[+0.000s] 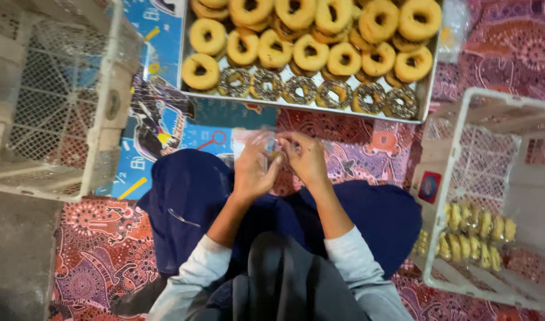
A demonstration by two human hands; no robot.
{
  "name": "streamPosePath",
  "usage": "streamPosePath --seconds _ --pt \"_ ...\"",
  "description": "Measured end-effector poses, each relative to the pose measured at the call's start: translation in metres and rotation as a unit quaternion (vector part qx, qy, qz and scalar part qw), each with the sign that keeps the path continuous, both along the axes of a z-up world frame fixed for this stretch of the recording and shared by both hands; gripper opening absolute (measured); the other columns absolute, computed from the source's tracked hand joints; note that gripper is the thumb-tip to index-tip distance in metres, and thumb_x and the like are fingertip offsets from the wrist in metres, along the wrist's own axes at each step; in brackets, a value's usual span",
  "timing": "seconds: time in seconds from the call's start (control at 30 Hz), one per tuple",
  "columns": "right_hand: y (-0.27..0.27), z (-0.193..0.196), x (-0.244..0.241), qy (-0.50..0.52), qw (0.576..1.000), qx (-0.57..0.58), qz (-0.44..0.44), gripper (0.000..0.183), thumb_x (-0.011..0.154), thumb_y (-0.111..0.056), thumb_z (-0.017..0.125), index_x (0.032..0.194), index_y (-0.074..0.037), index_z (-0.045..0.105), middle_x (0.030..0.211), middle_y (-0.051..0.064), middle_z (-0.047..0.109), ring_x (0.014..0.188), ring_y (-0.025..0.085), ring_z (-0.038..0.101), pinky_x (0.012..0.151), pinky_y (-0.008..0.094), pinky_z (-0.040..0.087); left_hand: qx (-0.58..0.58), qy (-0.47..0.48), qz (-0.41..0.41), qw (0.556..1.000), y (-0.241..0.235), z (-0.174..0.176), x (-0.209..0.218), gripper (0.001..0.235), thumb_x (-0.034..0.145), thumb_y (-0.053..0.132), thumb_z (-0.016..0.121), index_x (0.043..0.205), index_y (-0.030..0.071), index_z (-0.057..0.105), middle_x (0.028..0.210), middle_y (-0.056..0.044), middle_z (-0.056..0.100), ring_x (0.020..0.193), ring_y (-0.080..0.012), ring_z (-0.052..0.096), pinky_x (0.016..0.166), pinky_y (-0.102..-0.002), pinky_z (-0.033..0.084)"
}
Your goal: The person sits on the floor and repeatedly picks donuts from a metal tray, places them into small plastic bags, and sets the filled bags into a white crate. The process is continuous and repetitive throughout the clip.
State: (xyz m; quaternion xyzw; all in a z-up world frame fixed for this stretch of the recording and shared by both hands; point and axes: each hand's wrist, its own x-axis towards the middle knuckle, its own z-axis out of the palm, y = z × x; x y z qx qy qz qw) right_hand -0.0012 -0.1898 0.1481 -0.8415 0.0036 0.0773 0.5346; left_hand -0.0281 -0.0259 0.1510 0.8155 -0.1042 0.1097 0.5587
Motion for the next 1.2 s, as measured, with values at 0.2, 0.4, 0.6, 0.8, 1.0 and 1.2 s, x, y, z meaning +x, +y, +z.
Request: streamPosePath --seconds 0.2,0.4,0.6,0.8,1.0,1.2 --pt "0.054 0.074 -0.003 -0.269 0.955 -0.115 0.046 0.029 0.086 -0.010 0.074 0.113 0.001 0.073 0.112 0.020 0.073 0.103 0.037 0.069 0.095 0.044 0.050 -0.157 0.139 0.111 0.971 0.051 0.004 0.026 0.041 0.093 -0.008 0.061 0.133 -0.001 0.057 0.109 -0.015 0.077 0.093 -0.0211 0.077 0.077 -0.031 0.062" --pt "0.095 0.084 -0.013 -0.210 0.963 -0.154 0.063 0.035 0.096 -0.006 0.070 0.131 -0.005 0.064 0.126 0.016 0.070 0.118 0.031 0.068 0.127 0.062 0.023 0.026 -0.072 0.166 0.983 0.053 0.014 0.009 0.033 0.094 -0.002 0.073 0.122 0.013 0.063 0.110 -0.013 0.077 0.092 -0.0204 0.077 0.083 -0.031 0.062" --pt "0.109 0.036 0.010 -0.244 0.947 -0.114 0.173 0.033 0.095 -0.010 0.070 0.126 0.001 0.068 0.134 0.021 0.066 0.130 0.040 0.060 0.117 0.058 0.034 -0.409 -0.026 0.197 0.891 0.068 0.026 0.004 0.056 0.085 0.012 0.072 0.135 0.010 0.048 0.138 -0.012 0.054 0.115 -0.0304 0.063 0.093 -0.043 0.053" --pt "0.156 0.051 0.068 -0.020 0.987 0.119 0.108 0.016 0.094 -0.004 0.065 0.100 -0.001 0.080 0.097 0.014 0.078 0.089 0.027 0.071 0.079 0.042 0.057 -0.725 0.035 0.093 0.682 0.150 -0.037 0.052 0.018 0.100 0.007 0.072 0.115 0.008 0.061 0.112 -0.007 0.068 0.105 -0.0266 0.069 0.094 -0.044 0.059" --pt "0.190 0.018 0.155 -0.193 0.943 -0.259 0.079 0.077 0.073 -0.034 0.091 0.131 -0.001 0.053 0.120 0.026 0.060 0.107 0.043 0.060 0.087 0.049 0.051 -0.796 0.056 0.167 0.580 0.197 -0.049 0.058 0.026 0.099 0.034 0.064 0.098 0.009 0.068 0.095 -0.009 0.070 0.089 -0.0319 0.070 0.087 -0.048 0.055" --pt "0.190 0.025 0.146 -0.214 0.957 -0.185 0.062 0.074 0.083 -0.030 0.087 0.139 -0.002 0.048 0.124 0.021 0.061 0.112 0.037 0.062 0.096 0.045 0.053 -0.870 0.056 0.087 0.482 0.201 -0.077 0.054 0.046 0.101 0.041 0.054 0.105 -0.002 0.067 0.102 -0.022 0.068 0.103 -0.0381 0.065 0.112 -0.057 0.044"
